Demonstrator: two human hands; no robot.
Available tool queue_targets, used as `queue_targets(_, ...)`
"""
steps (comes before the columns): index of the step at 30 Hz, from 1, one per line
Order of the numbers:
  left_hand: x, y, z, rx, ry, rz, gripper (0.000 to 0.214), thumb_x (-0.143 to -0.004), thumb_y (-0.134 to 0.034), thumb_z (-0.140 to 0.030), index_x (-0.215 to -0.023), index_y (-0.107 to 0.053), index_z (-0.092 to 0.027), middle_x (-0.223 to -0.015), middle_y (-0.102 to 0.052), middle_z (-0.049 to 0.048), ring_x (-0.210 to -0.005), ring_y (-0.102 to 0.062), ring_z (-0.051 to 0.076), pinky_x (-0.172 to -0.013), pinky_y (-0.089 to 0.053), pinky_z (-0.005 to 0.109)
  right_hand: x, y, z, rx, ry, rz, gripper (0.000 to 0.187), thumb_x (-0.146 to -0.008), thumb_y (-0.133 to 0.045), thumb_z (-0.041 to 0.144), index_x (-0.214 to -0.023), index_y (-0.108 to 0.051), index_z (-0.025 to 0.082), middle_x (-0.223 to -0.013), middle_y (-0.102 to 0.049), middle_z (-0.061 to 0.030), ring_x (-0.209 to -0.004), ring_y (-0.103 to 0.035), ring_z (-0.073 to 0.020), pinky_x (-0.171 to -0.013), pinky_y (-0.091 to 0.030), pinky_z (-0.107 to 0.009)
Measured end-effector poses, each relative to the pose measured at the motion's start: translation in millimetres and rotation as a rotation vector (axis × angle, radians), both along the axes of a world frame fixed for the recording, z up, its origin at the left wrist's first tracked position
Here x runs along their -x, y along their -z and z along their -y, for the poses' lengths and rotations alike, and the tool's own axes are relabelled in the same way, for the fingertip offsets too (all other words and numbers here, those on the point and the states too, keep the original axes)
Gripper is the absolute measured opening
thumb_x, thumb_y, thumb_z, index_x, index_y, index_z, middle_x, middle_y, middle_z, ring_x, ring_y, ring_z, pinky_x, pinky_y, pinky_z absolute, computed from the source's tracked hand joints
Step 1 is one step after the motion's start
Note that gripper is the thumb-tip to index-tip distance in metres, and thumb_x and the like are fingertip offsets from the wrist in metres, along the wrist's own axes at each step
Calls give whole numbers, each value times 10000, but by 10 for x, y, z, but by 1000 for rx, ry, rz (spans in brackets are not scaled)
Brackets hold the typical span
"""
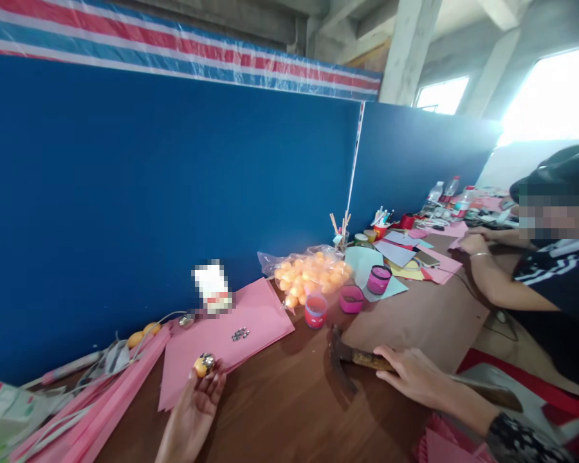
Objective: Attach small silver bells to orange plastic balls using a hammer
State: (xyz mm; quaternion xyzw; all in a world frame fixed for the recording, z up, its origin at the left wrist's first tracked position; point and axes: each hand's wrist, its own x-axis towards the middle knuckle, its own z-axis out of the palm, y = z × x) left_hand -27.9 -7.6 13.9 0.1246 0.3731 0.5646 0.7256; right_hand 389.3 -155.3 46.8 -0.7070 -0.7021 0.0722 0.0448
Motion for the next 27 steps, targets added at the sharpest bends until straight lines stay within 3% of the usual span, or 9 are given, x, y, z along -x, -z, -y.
queue_targets(7,3,8,-16,29,5,6,279,-878,-380,-158,-946,-650,-156,-918,-709,88,-834,-676,166,-731,-569,274,14,-126,-133,-94,-108,-25,193,-806,-532,274,-986,-574,222,-968,-609,-62,-924,-560,-226,-794,-409,-331)
queue_targets(27,9,57,-40,-8,12,-19,279,-891,-382,-183,-964,-649,-151,-919,-705,92,-840,-674,163,-727,-569,271,-67,-9,-212,-168,-32,47,273,-773,-554,185,-1041,-581,228,-1013,-571,-68,-936,-525,-231,-804,-423,-349)
